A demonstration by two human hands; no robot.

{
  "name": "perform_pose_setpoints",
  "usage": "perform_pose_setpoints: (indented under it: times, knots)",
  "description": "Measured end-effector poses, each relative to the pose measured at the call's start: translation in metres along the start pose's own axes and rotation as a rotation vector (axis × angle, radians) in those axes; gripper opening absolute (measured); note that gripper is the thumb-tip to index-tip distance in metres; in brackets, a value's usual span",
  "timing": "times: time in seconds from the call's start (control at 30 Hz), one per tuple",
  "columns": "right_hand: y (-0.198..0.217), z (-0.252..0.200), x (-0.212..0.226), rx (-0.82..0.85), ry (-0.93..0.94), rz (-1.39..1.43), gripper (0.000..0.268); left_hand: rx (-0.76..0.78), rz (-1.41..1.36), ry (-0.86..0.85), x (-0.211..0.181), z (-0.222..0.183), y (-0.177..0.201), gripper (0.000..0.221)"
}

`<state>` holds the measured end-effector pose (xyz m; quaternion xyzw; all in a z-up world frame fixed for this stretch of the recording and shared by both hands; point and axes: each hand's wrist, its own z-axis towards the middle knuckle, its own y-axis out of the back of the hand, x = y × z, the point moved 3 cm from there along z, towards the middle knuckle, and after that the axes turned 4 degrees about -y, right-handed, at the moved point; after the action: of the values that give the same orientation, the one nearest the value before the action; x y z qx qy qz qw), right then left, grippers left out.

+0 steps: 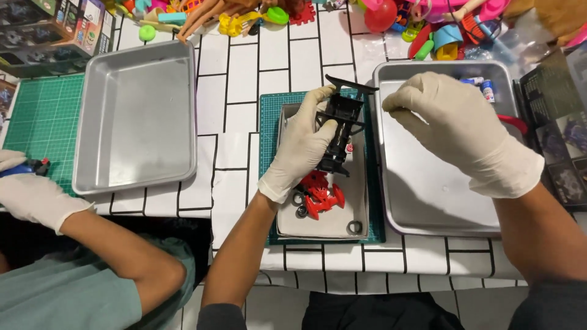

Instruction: Assembling a mini 4WD toy car by installing gears, motor, and other chassis components.

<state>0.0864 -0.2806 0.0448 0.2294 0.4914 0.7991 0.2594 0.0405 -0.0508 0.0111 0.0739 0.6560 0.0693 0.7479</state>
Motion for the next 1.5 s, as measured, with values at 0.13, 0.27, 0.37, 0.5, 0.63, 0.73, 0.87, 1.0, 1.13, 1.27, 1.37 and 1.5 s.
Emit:
perform_pose_setpoints:
  times: [0.13, 0.27, 0.37, 0.5, 0.63, 0.73, 0.87, 1.0, 1.13, 1.27, 1.37, 1.5]
  knots:
    - [0.003, 0.004, 0.002, -0.111, 0.036, -0.119, 0.015, -0.068, 0.034, 0.088, 0.001, 0.0, -0.002, 0.047]
    - [0.006, -0.007, 0.005, -0.082, 0.021, -0.177, 0.02, -0.157, 0.009, -0.018, 0.015, -0.001, -0.005, 0.036]
    - [0.007, -0.009, 0.011, -0.13, 0.052, -0.179, 0.022, -0.167, 0.018, -0.128, 0.011, -0.005, -0.006, 0.036]
    - [-0.001, -0.006, 0.027, -0.201, 0.101, -0.135, 0.025, -0.104, 0.01, -0.304, -0.002, -0.014, -0.016, 0.033]
    - [-0.011, -0.006, 0.034, -0.206, 0.177, -0.086, 0.026, -0.041, 0.039, -0.351, -0.002, -0.022, -0.032, 0.028]
    - [-0.013, -0.004, 0.039, -0.18, 0.154, -0.049, 0.028, -0.022, 0.012, -0.397, 0.0, -0.022, -0.035, 0.03]
    - [-0.02, -0.006, 0.037, -0.187, 0.101, 0.049, 0.025, -0.024, 0.034, -0.386, -0.004, -0.023, -0.031, 0.027]
    - [-0.022, -0.007, 0.038, -0.205, 0.129, 0.088, 0.027, -0.036, 0.056, -0.445, 0.011, -0.021, -0.035, 0.027]
    - [-0.026, -0.007, 0.037, -0.219, 0.146, 0.095, 0.03, -0.036, 0.079, -0.421, 0.011, -0.02, -0.034, 0.026]
    - [-0.027, -0.006, 0.036, -0.136, 0.139, 0.155, 0.04, -0.077, 0.071, -0.403, 0.011, -0.018, -0.034, 0.026]
    - [-0.024, -0.003, 0.039, -0.134, 0.174, 0.157, 0.04, -0.111, 0.083, -0.429, 0.006, -0.019, -0.032, 0.023]
    - [-0.017, -0.005, 0.039, -0.334, 0.242, -0.006, 0.025, -0.112, 0.135, -0.426, 0.006, -0.021, -0.033, 0.029]
